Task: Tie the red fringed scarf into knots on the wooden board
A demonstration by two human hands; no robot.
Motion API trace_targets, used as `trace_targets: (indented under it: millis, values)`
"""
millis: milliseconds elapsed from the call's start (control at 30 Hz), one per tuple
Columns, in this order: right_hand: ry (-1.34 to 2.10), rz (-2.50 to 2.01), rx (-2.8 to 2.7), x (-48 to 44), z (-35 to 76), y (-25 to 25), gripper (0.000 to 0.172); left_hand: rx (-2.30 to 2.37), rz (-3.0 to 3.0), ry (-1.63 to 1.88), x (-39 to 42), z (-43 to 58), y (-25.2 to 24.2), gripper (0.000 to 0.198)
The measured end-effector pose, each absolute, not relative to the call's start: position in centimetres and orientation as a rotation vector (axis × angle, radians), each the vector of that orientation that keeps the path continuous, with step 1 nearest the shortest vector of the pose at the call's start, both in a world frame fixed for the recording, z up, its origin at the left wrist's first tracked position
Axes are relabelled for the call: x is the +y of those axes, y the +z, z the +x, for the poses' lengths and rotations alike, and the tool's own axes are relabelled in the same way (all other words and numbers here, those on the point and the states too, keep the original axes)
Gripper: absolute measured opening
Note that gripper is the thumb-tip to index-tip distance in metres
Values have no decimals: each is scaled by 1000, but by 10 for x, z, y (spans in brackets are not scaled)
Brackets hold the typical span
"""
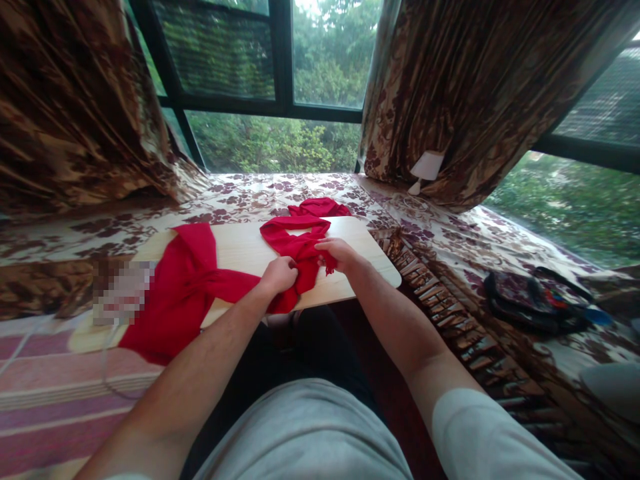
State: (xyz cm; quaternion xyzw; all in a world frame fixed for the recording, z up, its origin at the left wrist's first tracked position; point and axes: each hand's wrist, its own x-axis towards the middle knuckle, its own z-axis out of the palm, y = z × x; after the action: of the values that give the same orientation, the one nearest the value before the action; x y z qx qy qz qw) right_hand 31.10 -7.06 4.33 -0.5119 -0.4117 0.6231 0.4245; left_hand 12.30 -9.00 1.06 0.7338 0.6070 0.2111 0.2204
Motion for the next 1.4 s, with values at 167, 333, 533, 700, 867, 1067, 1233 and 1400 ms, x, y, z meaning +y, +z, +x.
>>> trace_targets:
  millis: [167, 333, 533, 700, 867, 1067, 1233, 1400]
  values:
    - [1570, -1229, -1008, -71, 310, 42, 14, 1797, 2171, 501, -100, 129, 12, 27]
    - [1617, -1184, -951, -74, 306, 45, 10, 1870, 2188, 493, -101, 143, 8, 33]
    - [1652, -1207, -923, -81, 304, 35, 13, 1883, 2246, 488, -96, 151, 3, 39]
    - [1613, -1274, -931, -85, 305, 21, 15, 1837, 2242, 530, -92, 143, 4, 31]
    - [1492, -1398, -903, -85, 306, 22, 14, 1773, 2247, 582, -99, 130, 4, 27]
    - [1505, -1386, -905, -90, 306, 24, 17, 1925, 2214, 992, -88, 131, -3, 57]
    - [1532, -1363, -928, -94, 305, 24, 13, 1565, 2470, 505, -54, 135, -7, 66]
    - [1517, -1356, -903, -93, 308, 24, 11, 1556, 2497, 338, -37, 145, -20, 66]
